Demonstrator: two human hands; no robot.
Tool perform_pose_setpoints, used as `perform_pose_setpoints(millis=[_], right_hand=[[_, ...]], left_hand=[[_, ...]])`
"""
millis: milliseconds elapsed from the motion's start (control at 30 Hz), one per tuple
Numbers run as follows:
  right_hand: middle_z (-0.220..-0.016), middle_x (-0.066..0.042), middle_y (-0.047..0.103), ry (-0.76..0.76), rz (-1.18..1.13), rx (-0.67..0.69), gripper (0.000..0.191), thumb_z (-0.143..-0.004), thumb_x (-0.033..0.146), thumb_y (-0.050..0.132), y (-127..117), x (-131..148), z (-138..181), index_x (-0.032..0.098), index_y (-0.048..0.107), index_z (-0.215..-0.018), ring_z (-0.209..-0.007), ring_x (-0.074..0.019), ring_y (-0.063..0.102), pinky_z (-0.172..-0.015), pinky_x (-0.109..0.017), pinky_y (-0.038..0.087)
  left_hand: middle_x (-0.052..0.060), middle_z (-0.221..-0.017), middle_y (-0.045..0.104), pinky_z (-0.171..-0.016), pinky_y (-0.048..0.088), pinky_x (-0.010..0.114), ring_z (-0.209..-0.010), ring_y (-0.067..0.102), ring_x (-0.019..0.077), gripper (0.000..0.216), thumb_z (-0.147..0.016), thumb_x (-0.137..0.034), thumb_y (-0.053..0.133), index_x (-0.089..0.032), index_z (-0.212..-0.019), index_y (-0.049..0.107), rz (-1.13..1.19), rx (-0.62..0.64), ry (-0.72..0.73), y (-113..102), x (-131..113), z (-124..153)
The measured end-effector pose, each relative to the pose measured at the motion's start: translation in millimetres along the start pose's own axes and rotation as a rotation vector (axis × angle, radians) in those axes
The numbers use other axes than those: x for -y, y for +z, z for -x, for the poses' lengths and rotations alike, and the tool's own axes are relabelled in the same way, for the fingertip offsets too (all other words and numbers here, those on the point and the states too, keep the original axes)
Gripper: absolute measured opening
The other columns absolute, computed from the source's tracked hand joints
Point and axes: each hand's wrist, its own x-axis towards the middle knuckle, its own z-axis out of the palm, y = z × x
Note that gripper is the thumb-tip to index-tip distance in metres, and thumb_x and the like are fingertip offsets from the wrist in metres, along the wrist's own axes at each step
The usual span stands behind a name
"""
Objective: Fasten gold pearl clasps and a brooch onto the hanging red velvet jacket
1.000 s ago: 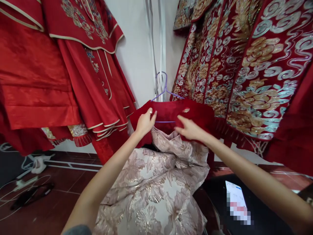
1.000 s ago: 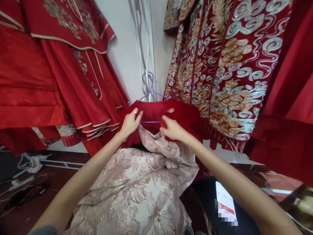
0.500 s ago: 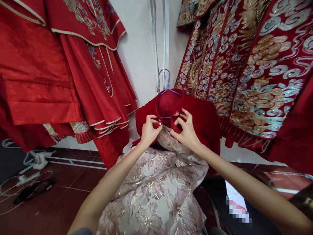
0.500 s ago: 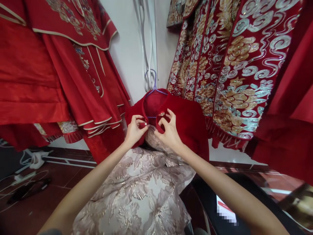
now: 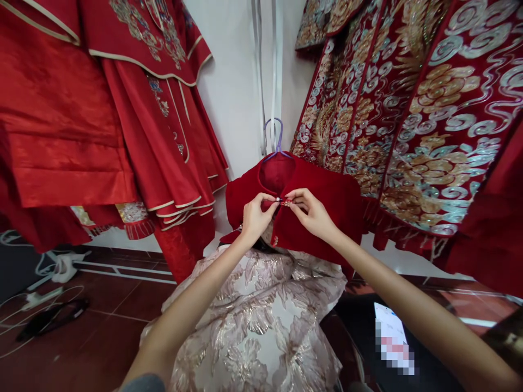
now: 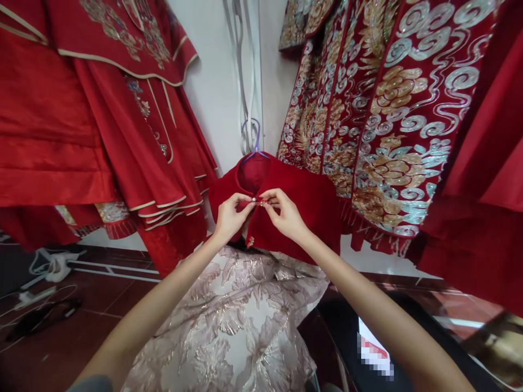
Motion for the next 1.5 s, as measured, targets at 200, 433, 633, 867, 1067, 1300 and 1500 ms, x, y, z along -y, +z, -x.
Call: perform_pose_setpoints(millis=[200,433,633,867,1067,1300,1500], right_hand=[[-0.101,-0.006,0.060,-0.161,0.204,0.032,0.014,-0.090,0.018,0.050,1,0,-12,0.020,0.055,-0.103,-0.091,-0.0176,0.059,-0.084,-0.035,0.050],[-0.101,-0.008,0.057,-0.217,0.335,0.154,0.021,-0.092,0.014,0.041,4,7,-21,0.021,0.052,-0.109,-0.093,-0.0203,0.058,-0.086,-0.038,0.049],[-0.105,-0.009,0.056,-0.227,0.408,0.189,0.027,-0.092,0.014,0.040,7,8,-22,0.022,0.051,-0.115,-0.101,-0.0227,0.057,-0.090,-0.040,0.048],[-0.101,-0.007,0.057,-0.197,0.360,0.173,0.026,-0.090,0.017,0.048,4,6,-22,0.023,0.053,-0.114,-0.093,-0.0206,0.059,-0.086,-0.037,0.050],[-0.100,-0.006,0.058,-0.183,0.311,0.166,0.023,-0.086,0.015,0.051,2,4,-24,0.022,0.053,-0.108,-0.090,-0.0194,0.059,-0.084,-0.036,0.051],[-0.099,-0.006,0.056,-0.216,0.344,0.209,0.032,-0.085,0.011,0.048,2,3,-22,0.022,0.051,-0.115,-0.091,-0.0202,0.056,-0.085,-0.037,0.048],[-0.096,-0.006,0.053,-0.223,0.348,0.213,0.036,-0.085,0.009,0.046,4,-1,-23,0.023,0.052,-0.117,-0.091,-0.0211,0.054,-0.086,-0.037,0.046]], left_hand=[[0.001,-0.092,0.072,-0.085,0.050,0.028,-0.088,0.068,0.0142,0.007,-0.081,-0.022,0.065,-0.020,-0.087,0.063,0.056,0.020,0.019,-4,3,0],[0.001,-0.091,0.070,-0.085,0.049,0.027,-0.086,0.066,0.0133,0.007,-0.081,-0.017,0.060,-0.020,-0.088,0.060,0.017,0.071,0.095,-4,10,-3],[0.001,-0.082,0.066,-0.073,0.050,0.026,-0.073,0.062,0.0128,0.006,-0.079,-0.019,0.058,-0.020,-0.084,0.057,-0.062,0.132,0.161,-9,8,-6],[0.001,-0.079,0.063,-0.067,0.046,0.025,-0.070,0.057,0.0137,0.001,-0.078,-0.019,0.057,-0.019,-0.079,0.057,-0.211,0.209,0.281,-17,2,-12],[0.003,-0.083,0.065,-0.070,0.045,0.026,-0.073,0.059,0.0156,0.004,-0.079,-0.018,0.056,-0.020,-0.081,0.059,-0.272,0.259,0.284,-19,-3,-13],[0.002,-0.080,0.063,-0.066,0.043,0.026,-0.069,0.057,0.0146,0.007,-0.082,-0.016,0.053,-0.019,-0.081,0.059,-0.287,0.331,0.340,-18,-2,-14],[0.002,-0.083,0.063,-0.069,0.044,0.025,-0.071,0.057,0.0137,0.007,-0.083,-0.016,0.053,-0.019,-0.082,0.059,-0.255,0.343,0.388,-16,6,-17]])
